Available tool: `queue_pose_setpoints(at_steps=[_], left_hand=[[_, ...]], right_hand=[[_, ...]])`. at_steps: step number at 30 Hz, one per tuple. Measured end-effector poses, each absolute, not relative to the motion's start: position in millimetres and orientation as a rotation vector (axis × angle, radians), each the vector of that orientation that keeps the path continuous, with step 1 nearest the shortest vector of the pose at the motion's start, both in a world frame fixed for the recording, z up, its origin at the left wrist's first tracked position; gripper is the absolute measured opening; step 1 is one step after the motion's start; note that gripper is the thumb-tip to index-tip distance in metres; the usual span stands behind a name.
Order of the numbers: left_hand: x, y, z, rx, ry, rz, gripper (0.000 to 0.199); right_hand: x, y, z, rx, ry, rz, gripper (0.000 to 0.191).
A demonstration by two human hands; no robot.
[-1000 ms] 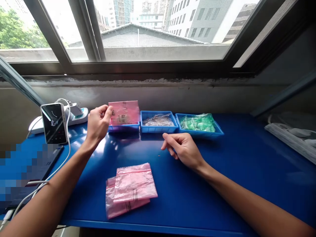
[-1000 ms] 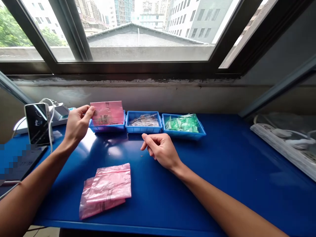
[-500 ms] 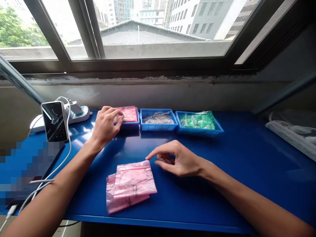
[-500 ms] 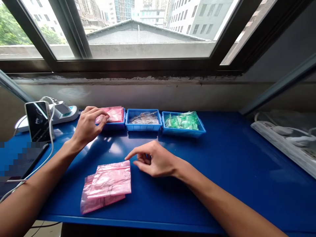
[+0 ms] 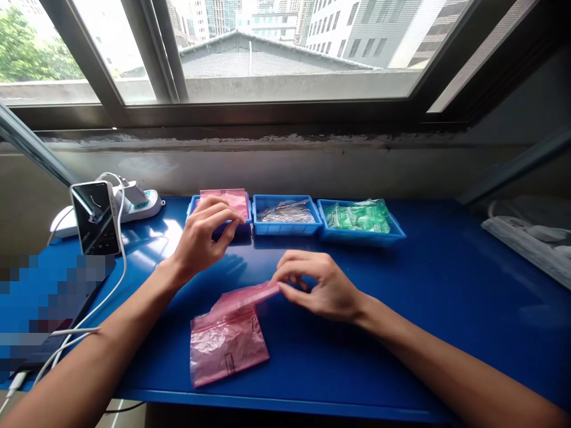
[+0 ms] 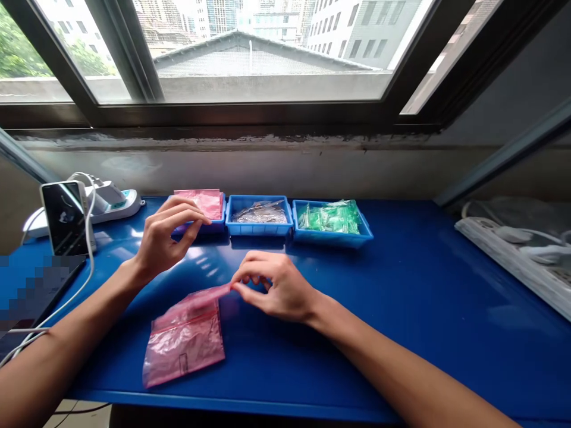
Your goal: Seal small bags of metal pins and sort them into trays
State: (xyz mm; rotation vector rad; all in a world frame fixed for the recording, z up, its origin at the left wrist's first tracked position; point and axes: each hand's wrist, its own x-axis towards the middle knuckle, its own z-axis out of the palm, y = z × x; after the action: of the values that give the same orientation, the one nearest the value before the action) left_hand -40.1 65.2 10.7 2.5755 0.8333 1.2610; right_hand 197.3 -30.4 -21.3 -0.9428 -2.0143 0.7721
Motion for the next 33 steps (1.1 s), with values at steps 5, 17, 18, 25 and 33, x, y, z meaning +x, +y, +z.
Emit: queue_pose_setpoints(at_steps=[5, 17, 18, 25, 33], left_hand=[[-30, 62, -1, 1.831, 0.787, 0.841, 0.053], [-23, 60, -7, 1.408, 0.866, 0.607, 0.04], [-24, 60, -6, 1.387, 0.857, 0.619, 0.038], [-27, 64, -6, 1.37, 0.87, 0.784, 0.036], [-24, 59, -6, 1.41, 0.825, 0.828, 0.034]], right_hand=[[201, -21, -20, -1.196, -1.53, 1.008, 0.024], [209, -12, -24, -1.077, -1.239, 0.964, 0.035], [209, -12, -23, -1.082, -1.235, 0.951, 0.034], [211, -14, -24, -1.193, -1.373, 0.983, 0.028], [211, -10, -30, -1.244, -1.254, 1.01, 0.035]])
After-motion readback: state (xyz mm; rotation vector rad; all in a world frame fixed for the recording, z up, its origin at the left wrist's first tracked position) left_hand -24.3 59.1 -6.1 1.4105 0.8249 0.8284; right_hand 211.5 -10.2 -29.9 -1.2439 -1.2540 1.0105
